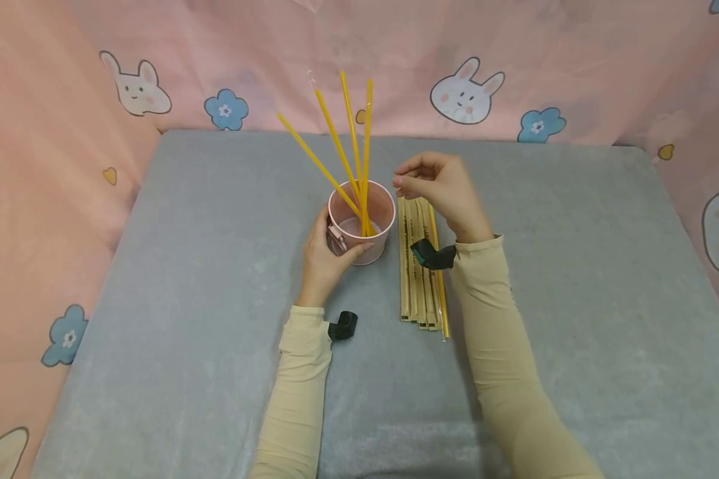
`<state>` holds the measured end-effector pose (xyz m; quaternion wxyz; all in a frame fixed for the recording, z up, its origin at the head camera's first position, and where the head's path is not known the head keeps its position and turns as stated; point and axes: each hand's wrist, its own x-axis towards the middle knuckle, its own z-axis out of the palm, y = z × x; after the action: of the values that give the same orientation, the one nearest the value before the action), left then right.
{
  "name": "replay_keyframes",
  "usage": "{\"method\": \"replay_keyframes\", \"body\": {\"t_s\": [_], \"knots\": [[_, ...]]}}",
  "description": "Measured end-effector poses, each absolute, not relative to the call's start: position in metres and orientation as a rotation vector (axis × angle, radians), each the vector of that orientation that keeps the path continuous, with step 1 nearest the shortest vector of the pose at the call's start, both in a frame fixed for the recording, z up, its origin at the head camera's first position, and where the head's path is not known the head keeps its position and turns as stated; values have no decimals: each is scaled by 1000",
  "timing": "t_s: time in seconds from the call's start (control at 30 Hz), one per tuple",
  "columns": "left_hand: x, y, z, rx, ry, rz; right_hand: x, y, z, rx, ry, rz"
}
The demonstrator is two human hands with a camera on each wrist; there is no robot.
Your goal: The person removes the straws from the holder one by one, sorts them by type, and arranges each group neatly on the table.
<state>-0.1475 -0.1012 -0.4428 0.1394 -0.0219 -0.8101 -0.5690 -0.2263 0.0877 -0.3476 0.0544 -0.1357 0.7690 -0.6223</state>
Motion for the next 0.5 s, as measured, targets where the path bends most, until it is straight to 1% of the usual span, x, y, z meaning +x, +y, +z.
{"method": "replay_keyframes", "body": {"t_s": [0.23,0.5], "knots": [[-148,-101,-444,-79,-2332,-1641,-229,65,-346,-485,2364,-1844],[-147,-101,-442,-68,-2348,-1625,-232,46,-350,-411,2488,-1757]]}}
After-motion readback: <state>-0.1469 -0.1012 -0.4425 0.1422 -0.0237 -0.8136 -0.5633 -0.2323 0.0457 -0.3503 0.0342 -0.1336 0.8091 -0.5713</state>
